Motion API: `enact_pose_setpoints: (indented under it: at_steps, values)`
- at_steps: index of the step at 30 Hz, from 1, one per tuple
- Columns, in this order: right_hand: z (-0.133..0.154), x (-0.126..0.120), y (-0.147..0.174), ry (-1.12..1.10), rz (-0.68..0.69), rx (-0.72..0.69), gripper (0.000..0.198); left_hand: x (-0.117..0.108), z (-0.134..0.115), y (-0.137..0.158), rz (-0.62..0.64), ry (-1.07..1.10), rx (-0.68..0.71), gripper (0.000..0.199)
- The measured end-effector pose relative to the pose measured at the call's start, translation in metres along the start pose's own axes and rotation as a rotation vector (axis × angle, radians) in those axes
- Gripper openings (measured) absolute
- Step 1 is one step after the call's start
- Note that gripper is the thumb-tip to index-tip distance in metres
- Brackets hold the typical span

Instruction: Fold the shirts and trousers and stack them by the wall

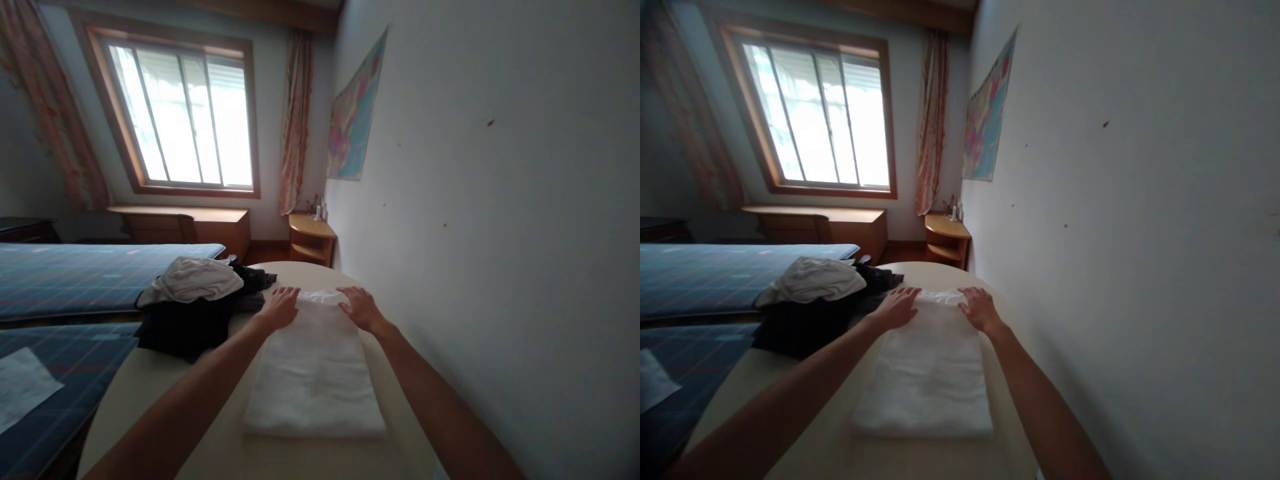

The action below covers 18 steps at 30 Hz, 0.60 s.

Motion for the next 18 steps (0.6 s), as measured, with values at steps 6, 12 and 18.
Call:
enact_pose_setpoints:
  at_steps: [6, 12, 18]
  values:
    - [0.010, 0.086, 0.036, 0.012, 0.274, -0.013, 0.058, 0.088, 0.009, 0.035, 0.111, 0.047, -0.012, 0.067]
    - [0.024, 0.099, 0.073, -0.013, 0.360, -0.003, 0.063, 0.105, 0.006, 0.065, 0.157, -0.016, -0.034, 0.062]
    - [0.050, 0.075, 0.123, -0.049, 0.397, -0.081, 0.071, 0.085, -0.020, 0.123, 0.126, -0.007, 0.026, 0.063]
Point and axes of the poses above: each hand's wrist, its own y-axis away from the middle knuckle, its own x-axis out of the palm, z = x × y, the point moved 9 cm from there along -y, towards the middle knuckle
